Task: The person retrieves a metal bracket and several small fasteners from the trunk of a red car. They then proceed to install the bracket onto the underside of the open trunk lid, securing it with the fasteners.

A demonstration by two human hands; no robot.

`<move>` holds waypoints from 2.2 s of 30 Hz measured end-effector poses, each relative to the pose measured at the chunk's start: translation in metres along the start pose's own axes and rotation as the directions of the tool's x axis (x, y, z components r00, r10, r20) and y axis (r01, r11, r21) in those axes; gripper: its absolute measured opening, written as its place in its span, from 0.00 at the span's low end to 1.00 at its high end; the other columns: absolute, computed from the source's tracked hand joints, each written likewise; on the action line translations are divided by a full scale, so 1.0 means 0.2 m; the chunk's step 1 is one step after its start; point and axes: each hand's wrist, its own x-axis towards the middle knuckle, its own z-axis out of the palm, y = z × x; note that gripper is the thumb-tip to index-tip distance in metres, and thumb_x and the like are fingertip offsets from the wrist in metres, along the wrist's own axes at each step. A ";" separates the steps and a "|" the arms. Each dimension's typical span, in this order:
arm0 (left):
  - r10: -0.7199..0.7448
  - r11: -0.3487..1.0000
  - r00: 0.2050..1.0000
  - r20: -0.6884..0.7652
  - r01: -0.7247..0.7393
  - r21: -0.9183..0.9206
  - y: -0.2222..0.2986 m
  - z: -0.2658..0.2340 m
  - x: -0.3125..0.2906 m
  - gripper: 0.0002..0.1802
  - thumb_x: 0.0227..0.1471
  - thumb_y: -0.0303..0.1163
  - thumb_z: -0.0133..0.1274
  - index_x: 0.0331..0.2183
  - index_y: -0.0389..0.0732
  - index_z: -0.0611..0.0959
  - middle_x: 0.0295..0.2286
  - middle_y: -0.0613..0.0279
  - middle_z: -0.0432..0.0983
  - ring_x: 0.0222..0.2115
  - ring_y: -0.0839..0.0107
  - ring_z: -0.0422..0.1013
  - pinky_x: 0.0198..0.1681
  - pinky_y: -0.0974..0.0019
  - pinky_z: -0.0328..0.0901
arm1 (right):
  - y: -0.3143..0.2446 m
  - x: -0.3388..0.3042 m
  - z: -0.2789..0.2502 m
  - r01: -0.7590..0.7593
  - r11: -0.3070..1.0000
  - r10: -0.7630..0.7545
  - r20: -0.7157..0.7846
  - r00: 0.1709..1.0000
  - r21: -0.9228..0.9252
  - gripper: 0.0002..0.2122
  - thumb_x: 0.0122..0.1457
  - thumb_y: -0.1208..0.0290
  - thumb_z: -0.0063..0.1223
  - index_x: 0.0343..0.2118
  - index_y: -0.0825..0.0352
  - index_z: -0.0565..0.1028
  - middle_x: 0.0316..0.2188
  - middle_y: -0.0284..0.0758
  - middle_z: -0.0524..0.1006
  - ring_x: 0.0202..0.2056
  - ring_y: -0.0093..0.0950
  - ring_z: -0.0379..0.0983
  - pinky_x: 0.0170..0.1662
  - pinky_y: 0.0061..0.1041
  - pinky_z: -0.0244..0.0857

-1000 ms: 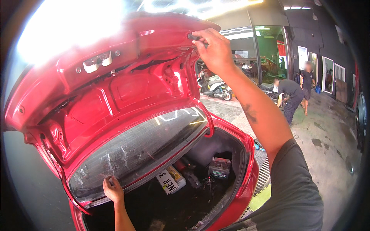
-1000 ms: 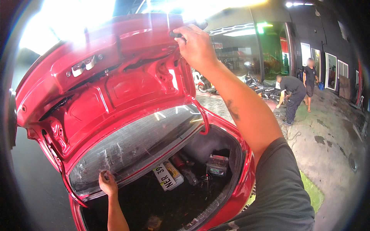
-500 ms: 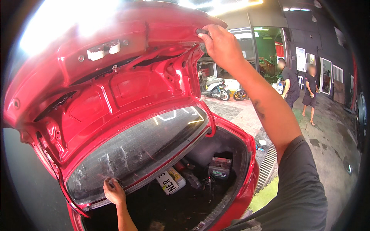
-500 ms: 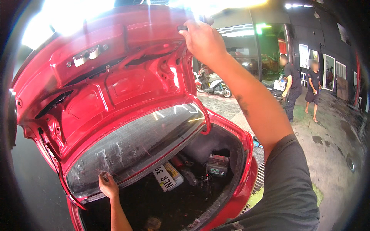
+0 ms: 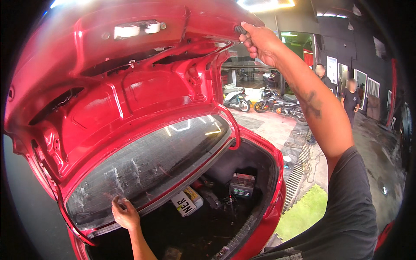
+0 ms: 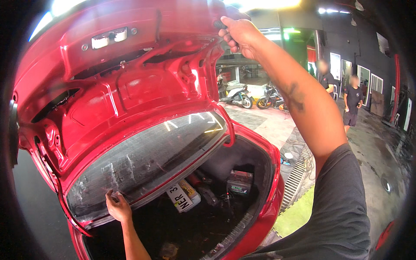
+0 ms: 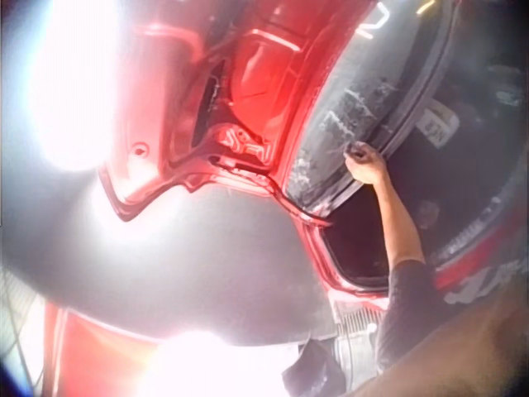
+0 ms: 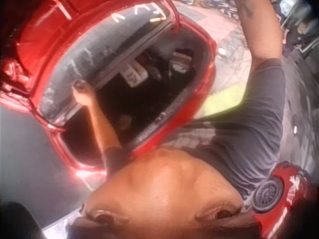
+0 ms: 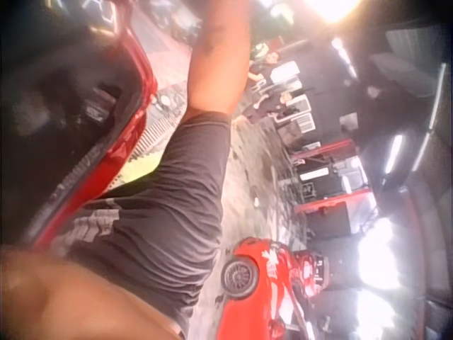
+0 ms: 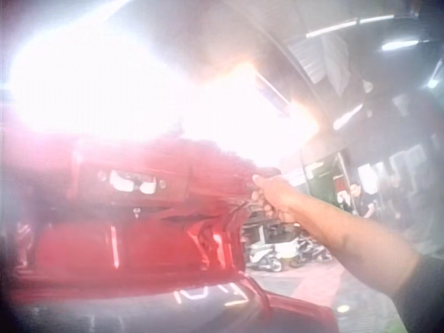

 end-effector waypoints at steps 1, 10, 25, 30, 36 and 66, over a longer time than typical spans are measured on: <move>0.025 1.000 0.999 -0.020 -0.025 -0.006 0.00 0.00 0.00 0.13 0.56 0.32 0.57 0.44 0.41 0.81 0.26 0.54 0.75 0.29 0.52 0.73 0.34 0.50 0.66 | 0.00 -0.01 0.00 0.000 1.000 0.000 0.007 1.000 -0.025 0.25 0.68 0.46 0.49 0.32 0.70 0.76 0.21 0.31 0.71 0.19 0.19 0.63 0.21 0.22 0.56; 0.040 0.999 0.999 -0.028 -0.040 0.015 0.04 -0.01 0.01 0.14 0.54 0.31 0.57 0.43 0.41 0.81 0.23 0.58 0.72 0.27 0.55 0.72 0.33 0.51 0.66 | 0.01 -0.03 0.00 0.334 0.932 -0.351 -0.125 0.928 -0.138 0.20 0.62 0.55 0.64 0.40 0.71 0.77 0.29 0.38 0.81 0.25 0.23 0.77 0.28 0.25 0.71; 0.047 0.999 0.999 -0.017 -0.047 0.026 0.00 0.00 0.01 0.15 0.54 0.32 0.58 0.44 0.41 0.81 0.23 0.56 0.72 0.26 0.54 0.71 0.32 0.50 0.65 | 0.05 0.01 -0.13 0.644 -0.136 -0.849 0.424 0.316 -0.753 0.11 0.62 0.67 0.58 0.45 0.63 0.75 0.32 0.42 0.80 0.35 0.46 0.78 0.39 0.42 0.74; 0.004 1.000 1.000 0.012 -0.005 0.023 0.01 0.00 0.01 0.15 0.54 0.31 0.58 0.45 0.41 0.81 0.23 0.57 0.71 0.26 0.55 0.71 0.32 0.51 0.65 | 0.01 0.01 -0.11 0.584 -0.126 -0.789 0.437 0.431 -0.802 0.10 0.62 0.65 0.58 0.41 0.65 0.75 0.28 0.42 0.80 0.31 0.47 0.78 0.35 0.44 0.73; 0.034 0.999 0.999 -0.007 -0.034 0.018 0.01 0.00 0.01 0.14 0.55 0.31 0.58 0.45 0.41 0.81 0.22 0.58 0.70 0.26 0.56 0.70 0.32 0.51 0.63 | 0.00 -0.01 -0.03 0.505 0.364 -0.675 0.152 0.722 -0.783 0.14 0.67 0.60 0.55 0.39 0.69 0.80 0.22 0.40 0.80 0.23 0.30 0.78 0.29 0.31 0.71; 0.006 1.000 1.000 0.000 -0.006 0.001 0.00 0.00 0.01 0.19 0.55 0.32 0.58 0.49 0.40 0.80 0.23 0.58 0.68 0.26 0.57 0.68 0.33 0.52 0.63 | -0.02 0.01 -0.07 0.424 -0.076 -0.655 0.366 0.661 -0.903 0.16 0.70 0.55 0.48 0.40 0.67 0.74 0.27 0.40 0.75 0.30 0.40 0.76 0.35 0.39 0.69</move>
